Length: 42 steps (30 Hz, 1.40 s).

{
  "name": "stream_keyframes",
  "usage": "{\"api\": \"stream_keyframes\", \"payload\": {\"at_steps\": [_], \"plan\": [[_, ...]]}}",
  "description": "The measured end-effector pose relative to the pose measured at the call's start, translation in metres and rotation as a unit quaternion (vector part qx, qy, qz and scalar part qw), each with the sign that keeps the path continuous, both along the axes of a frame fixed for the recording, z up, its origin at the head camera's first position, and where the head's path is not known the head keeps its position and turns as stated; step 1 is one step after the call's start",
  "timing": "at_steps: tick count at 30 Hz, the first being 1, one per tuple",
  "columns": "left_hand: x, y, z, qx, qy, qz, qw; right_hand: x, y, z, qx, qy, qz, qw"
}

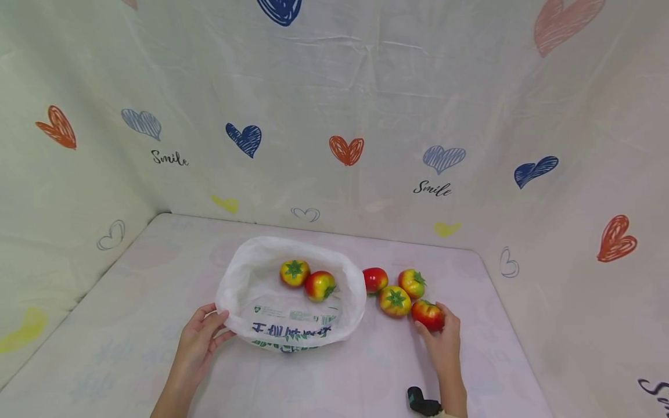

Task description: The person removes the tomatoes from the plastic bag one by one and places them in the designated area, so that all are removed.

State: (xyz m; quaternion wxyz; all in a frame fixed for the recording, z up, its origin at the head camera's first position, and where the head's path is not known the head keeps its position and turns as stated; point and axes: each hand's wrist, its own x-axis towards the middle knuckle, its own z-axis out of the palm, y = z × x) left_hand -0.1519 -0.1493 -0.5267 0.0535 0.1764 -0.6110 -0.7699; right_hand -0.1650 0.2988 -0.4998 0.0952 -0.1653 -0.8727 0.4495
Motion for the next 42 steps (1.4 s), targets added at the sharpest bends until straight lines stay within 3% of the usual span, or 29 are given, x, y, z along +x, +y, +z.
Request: {"api": "stream_keyframes", "payload": {"at_steps": [8,10,15,19,23,25,30,33,38,42], "plan": [[0.015,0.007,0.038,-0.006,0.008,-0.024,0.9997,0.0,0.003,-0.007,0.02,-0.01,0.019,0.9996],[0.012,0.006,0.032,-0.006,0.002,-0.023,0.9997,0.0,0.004,-0.008,0.023,-0.01,0.018,0.9995],[0.002,0.0,0.003,0.005,-0.003,-0.012,0.9999,0.002,0.004,-0.008,0.032,-0.006,0.018,0.9993],[0.003,0.0,0.001,0.015,0.023,-0.011,0.9996,0.002,0.003,-0.008,0.037,-0.003,0.025,0.999],[0.009,0.002,0.014,0.014,0.038,-0.019,0.999,0.003,0.002,-0.009,0.034,-0.004,0.032,0.9989],[0.013,0.004,0.025,0.013,0.038,-0.024,0.9989,0.003,0.001,-0.01,0.032,-0.001,0.033,0.9989],[0.023,0.011,0.057,0.004,0.002,-0.026,0.9997,0.005,-0.001,-0.011,0.041,0.019,0.029,0.9986],[0.025,0.014,0.069,0.006,-0.023,-0.027,0.9993,0.007,-0.002,-0.01,0.044,0.031,0.028,0.9982],[0.025,0.014,0.071,0.006,-0.035,-0.026,0.999,0.008,-0.004,-0.006,0.035,0.045,0.028,0.998],[0.025,0.013,0.065,0.002,-0.012,-0.021,0.9997,0.01,-0.007,0.0,0.027,0.046,0.032,0.998]]}}
